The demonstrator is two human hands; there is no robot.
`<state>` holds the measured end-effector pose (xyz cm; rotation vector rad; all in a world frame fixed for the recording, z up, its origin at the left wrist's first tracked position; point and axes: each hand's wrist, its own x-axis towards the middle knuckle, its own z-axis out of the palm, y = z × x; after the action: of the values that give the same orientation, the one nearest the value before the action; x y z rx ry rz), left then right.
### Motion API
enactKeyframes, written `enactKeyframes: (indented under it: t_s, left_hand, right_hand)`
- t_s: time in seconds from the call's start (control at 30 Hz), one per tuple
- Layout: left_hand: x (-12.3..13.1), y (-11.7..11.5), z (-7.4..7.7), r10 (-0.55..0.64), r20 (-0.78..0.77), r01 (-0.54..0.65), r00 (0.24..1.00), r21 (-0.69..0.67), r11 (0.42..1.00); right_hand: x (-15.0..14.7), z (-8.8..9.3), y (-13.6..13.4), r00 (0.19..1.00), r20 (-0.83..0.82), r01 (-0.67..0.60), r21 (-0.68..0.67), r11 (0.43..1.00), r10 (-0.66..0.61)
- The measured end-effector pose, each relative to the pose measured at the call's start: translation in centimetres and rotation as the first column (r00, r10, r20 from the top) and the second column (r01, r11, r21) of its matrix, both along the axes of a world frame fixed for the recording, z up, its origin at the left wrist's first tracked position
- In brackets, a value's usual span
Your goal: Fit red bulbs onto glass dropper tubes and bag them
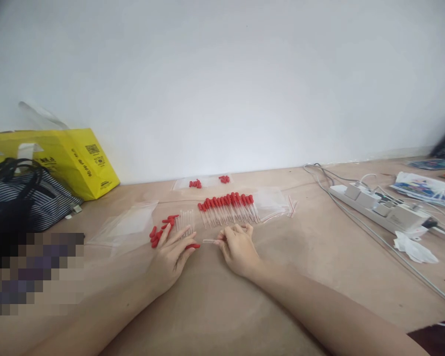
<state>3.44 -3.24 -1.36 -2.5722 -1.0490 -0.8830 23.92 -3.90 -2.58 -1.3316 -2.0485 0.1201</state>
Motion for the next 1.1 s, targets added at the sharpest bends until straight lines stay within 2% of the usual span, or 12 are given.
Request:
enactKeyframes:
  t_s: [0.3,0.5,0.8,1.1]
  left_hand:
    - [-0.1,0.0,0.0,-0.024,0.001,0.023,1.0,0.093,0.995]
    - [0.1,-0.1,0.1,-0.024,0.044,0.021,0.999,0.069,0.997]
    - [0.8,-1.2,0.8,-0.037,0.229,0.04,0.973,-0.009,0.999]
    - [1.0,-1.4,0.9,-0.087,0.229,0.089,0.97,0.0,0.996]
  right_hand:
    - [-0.7,0.3,-0.6,0.999,0.042,-0.028,0.1,0.995,0.024]
    - [-0.6,0.5,-0.8,0.995,0.064,-0.08,0.121,0.989,0.073]
    - [-0.7,0.3,-1.1,0.985,0.052,-0.173,0.143,0.974,0.167]
    - [-0.6,0.3,-1.2,0.981,0.068,-0.188,0.175,0.966,0.179]
